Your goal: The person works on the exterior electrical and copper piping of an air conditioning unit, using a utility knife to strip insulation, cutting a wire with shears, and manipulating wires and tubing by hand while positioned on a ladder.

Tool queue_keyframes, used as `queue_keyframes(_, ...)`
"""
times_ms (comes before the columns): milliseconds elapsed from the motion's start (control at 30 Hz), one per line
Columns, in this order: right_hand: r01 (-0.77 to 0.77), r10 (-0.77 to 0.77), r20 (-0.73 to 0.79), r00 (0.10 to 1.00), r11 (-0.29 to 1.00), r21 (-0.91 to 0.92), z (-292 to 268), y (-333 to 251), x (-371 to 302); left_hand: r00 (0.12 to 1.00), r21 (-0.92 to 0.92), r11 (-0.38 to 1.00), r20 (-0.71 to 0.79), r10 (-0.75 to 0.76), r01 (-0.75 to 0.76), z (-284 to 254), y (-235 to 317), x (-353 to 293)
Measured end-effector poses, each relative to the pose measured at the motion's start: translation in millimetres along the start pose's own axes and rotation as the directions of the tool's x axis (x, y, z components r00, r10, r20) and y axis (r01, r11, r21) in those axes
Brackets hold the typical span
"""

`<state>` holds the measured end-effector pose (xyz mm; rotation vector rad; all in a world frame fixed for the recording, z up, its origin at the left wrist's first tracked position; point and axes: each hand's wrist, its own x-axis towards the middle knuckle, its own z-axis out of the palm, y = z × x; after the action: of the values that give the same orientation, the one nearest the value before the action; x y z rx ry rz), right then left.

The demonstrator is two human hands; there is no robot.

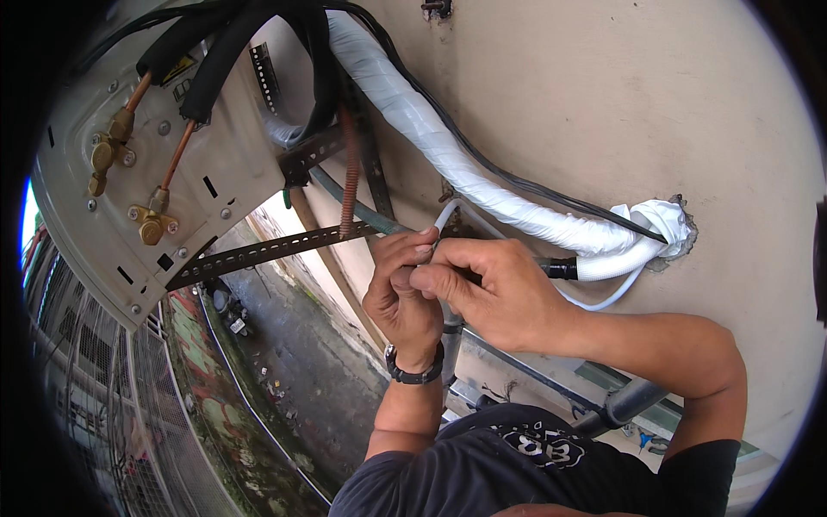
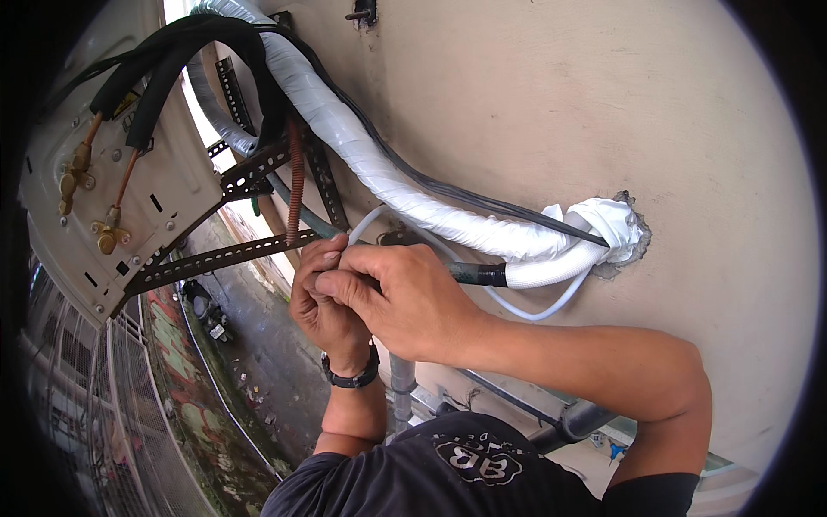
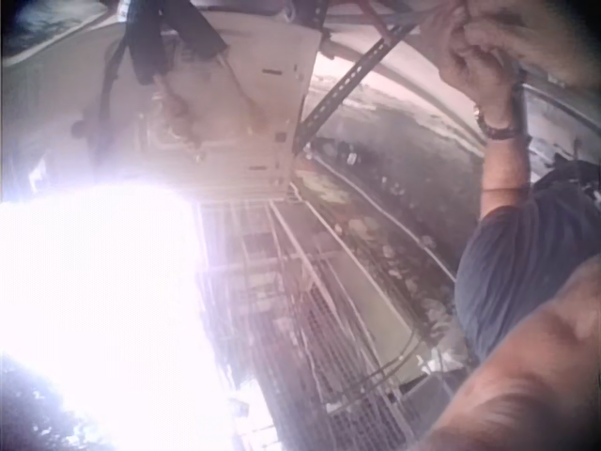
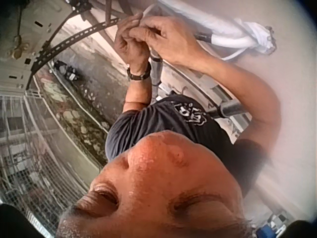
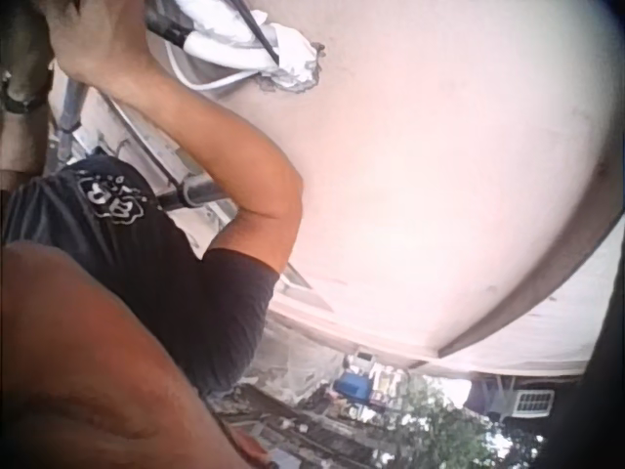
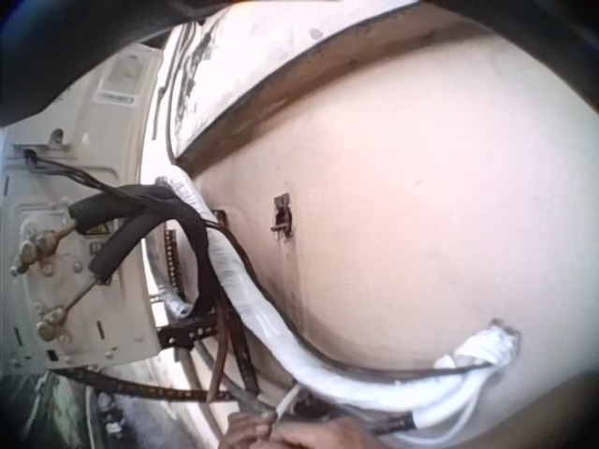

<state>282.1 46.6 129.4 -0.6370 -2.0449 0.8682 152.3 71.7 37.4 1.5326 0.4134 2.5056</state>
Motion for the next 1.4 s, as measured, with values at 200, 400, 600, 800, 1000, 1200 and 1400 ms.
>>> queue_keyframes(200,-0.128,0.124,0.102,0.987,0.991,0.040,2,5,-5,0.999,-0.052,0.999,0.053,0.006,-0.003,-3,-3,-8)
queue_keyframes(400,-0.257,0.236,0.171,0.957,0.959,0.115,-7,1,-6,0.995,-0.027,0.999,0.098,0.018,-0.016,-4,-4,-10)
queue_keyframes(600,0.083,-0.084,0.009,0.996,0.996,0.042,-1,28,-8,0.975,-0.367,0.904,0.039,-0.218,0.217,11,2,-9)
queue_keyframes(800,0.325,-0.348,-0.026,0.937,0.896,-0.301,7,23,-4,0.859,-0.594,0.664,0.092,-0.504,0.454,11,15,18)
queue_keyframes(1000,0.337,-0.344,0.006,0.939,0.916,-0.218,-1,18,-6,0.850,-0.677,0.557,0.204,-0.486,0.481,1,11,19)
queue_keyframes(1200,0.180,-0.184,-0.003,0.983,0.968,-0.176,-10,18,1,0.832,-0.519,0.673,0.156,-0.532,0.527,17,27,-5)
queue_keyframes(1400,0.432,-0.468,0.053,0.882,0.759,-0.488,2,37,1,0.796,-0.592,0.593,0.144,-0.589,0.546,-3,10,0)
